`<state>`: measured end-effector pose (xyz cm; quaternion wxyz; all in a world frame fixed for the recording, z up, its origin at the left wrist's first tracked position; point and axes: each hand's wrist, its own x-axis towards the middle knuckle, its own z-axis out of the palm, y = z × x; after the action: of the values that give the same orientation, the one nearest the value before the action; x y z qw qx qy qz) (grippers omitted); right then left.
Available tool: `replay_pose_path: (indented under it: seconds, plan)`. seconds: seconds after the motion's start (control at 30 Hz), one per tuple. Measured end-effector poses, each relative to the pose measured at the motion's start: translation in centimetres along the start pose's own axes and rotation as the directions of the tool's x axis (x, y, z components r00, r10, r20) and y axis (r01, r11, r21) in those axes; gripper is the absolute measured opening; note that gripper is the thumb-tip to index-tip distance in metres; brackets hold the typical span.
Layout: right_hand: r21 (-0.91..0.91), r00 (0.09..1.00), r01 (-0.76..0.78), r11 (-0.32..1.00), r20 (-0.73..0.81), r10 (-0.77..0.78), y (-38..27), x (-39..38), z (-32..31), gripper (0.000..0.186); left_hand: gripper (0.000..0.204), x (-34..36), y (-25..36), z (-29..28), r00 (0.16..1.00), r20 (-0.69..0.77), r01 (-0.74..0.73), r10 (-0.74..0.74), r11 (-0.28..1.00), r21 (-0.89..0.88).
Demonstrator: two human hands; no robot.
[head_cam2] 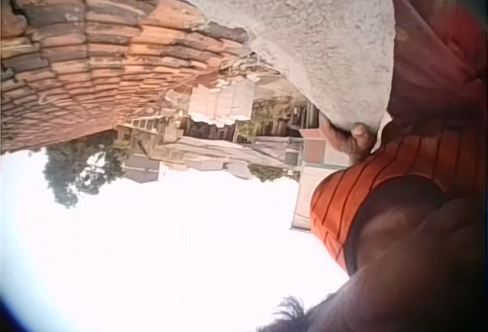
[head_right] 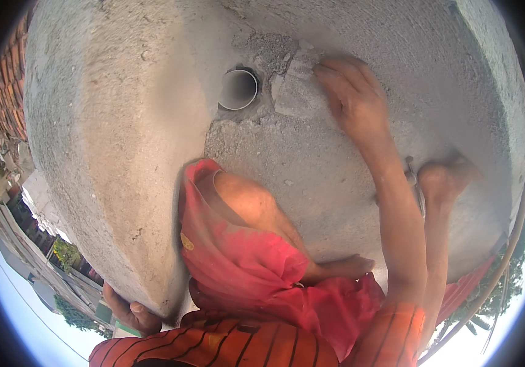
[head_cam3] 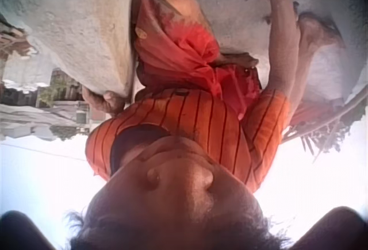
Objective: The person uses a hammer and chisel to break and chip away at a concrete structure, creating a hole. They repeatedly strike the chisel to remove pieces of concrete and clear debris from the work area.
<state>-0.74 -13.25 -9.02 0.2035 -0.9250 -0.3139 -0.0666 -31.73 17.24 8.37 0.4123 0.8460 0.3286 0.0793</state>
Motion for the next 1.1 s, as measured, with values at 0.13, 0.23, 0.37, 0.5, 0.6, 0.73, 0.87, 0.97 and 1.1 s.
replay_pose_path:
  seconds: [0.13,0.23,0.37,0.5,0.6,0.73,0.87,0.97,1.1]
  plan:
    - [-0.080,0.999,-0.013,0.997,-0.045,0.010,-0.9,-0.5,-0.4,0.024,0.081,0.4,0.3,-0.6,0.998,0.066,0.023,-0.024,1.000,0.016]
    - [-0.076,0.999,-0.036,0.996,-0.037,0.034,-2.3,-0.4,-0.5,0.024,0.082,0.2,0.3,-0.7,0.998,0.061,0.006,-0.008,0.999,0.033]
    - [-0.058,0.996,-0.087,0.994,-0.026,0.086,-2.5,-1.2,0.3,0.025,0.081,0.6,0.4,-0.7,0.997,0.075,0.004,-0.006,0.999,0.034]
    - [-0.033,0.994,-0.102,0.994,-0.050,0.101,-2.2,-1.4,0.9,0.025,0.078,0.1,-0.5,-0.7,0.997,0.038,-0.068,0.065,0.995,0.073]
    - [0.001,0.994,-0.105,0.994,-0.043,0.105,-1.9,-1.6,1.2,0.023,0.077,0.7,0.5,-1.4,0.981,0.195,-0.009,0.008,1.000,0.006]
    - [0.038,0.987,-0.149,0.988,-0.061,0.151,-1.8,-1.8,1.0,0.022,0.078,1.0,0.8,-1.0,0.986,0.164,0.007,-0.021,0.996,0.089]
    - [0.085,0.986,-0.123,0.989,-0.106,0.132,-1.8,-1.7,1.3,0.021,0.081,0.6,0.9,-1.8,0.990,0.127,0.034,-0.066,0.970,0.241]
    - [0.089,0.983,-0.118,0.989,-0.128,0.129,-1.5,-1.8,1.3,0.021,0.081,1.1,1.4,-1.6,0.991,0.126,0.012,-0.050,0.958,0.288]
    - [0.096,0.986,-0.103,0.990,-0.122,0.114,-2.0,-1.3,1.3,0.021,0.084,0.9,1.6,-1.3,0.991,0.106,0.053,-0.082,0.968,0.246]
